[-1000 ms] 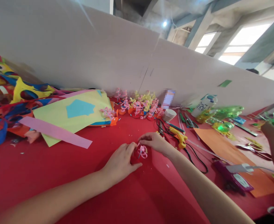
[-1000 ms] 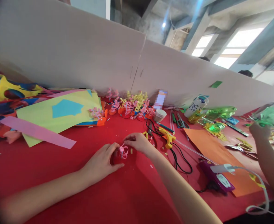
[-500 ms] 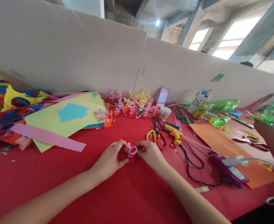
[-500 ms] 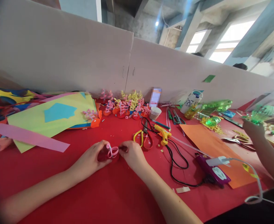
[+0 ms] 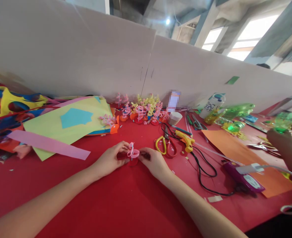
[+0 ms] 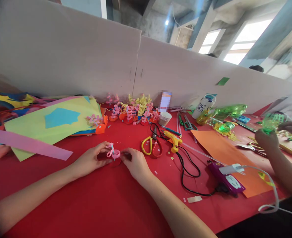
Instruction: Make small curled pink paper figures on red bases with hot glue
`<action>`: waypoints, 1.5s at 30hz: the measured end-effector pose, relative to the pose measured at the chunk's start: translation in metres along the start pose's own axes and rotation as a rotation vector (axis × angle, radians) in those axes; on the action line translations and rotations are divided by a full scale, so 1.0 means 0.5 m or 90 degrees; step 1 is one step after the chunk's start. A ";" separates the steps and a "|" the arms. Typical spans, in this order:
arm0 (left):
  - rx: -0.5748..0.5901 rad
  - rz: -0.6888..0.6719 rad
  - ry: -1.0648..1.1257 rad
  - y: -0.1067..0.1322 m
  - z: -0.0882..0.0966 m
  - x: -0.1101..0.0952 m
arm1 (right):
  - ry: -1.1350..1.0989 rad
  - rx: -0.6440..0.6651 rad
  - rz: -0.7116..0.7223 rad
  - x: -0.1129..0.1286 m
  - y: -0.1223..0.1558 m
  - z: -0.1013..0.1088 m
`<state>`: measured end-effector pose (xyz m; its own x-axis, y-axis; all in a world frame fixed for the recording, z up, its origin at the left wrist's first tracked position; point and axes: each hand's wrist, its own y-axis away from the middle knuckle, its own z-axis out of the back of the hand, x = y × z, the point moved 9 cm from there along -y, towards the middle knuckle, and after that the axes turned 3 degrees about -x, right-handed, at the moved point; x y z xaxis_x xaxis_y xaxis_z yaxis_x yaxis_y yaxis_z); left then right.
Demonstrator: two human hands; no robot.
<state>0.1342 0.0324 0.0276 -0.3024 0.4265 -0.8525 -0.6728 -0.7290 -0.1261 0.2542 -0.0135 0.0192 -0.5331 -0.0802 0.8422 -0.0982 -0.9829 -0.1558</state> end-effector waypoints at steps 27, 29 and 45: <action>0.010 -0.076 -0.144 -0.006 0.004 -0.007 | 0.091 -0.021 0.058 0.017 -0.003 -0.002; 0.007 -0.088 -0.143 -0.007 0.003 -0.008 | 0.095 -0.029 0.048 0.015 -0.004 0.000; -0.039 -0.092 -0.123 -0.005 0.006 -0.005 | 0.145 -0.074 0.067 0.027 0.007 0.019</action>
<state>0.1347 0.0347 0.0313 -0.3337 0.6182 -0.7116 -0.6781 -0.6819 -0.2744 0.2549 -0.0197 0.0348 -0.7192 -0.1291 0.6827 -0.1207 -0.9445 -0.3057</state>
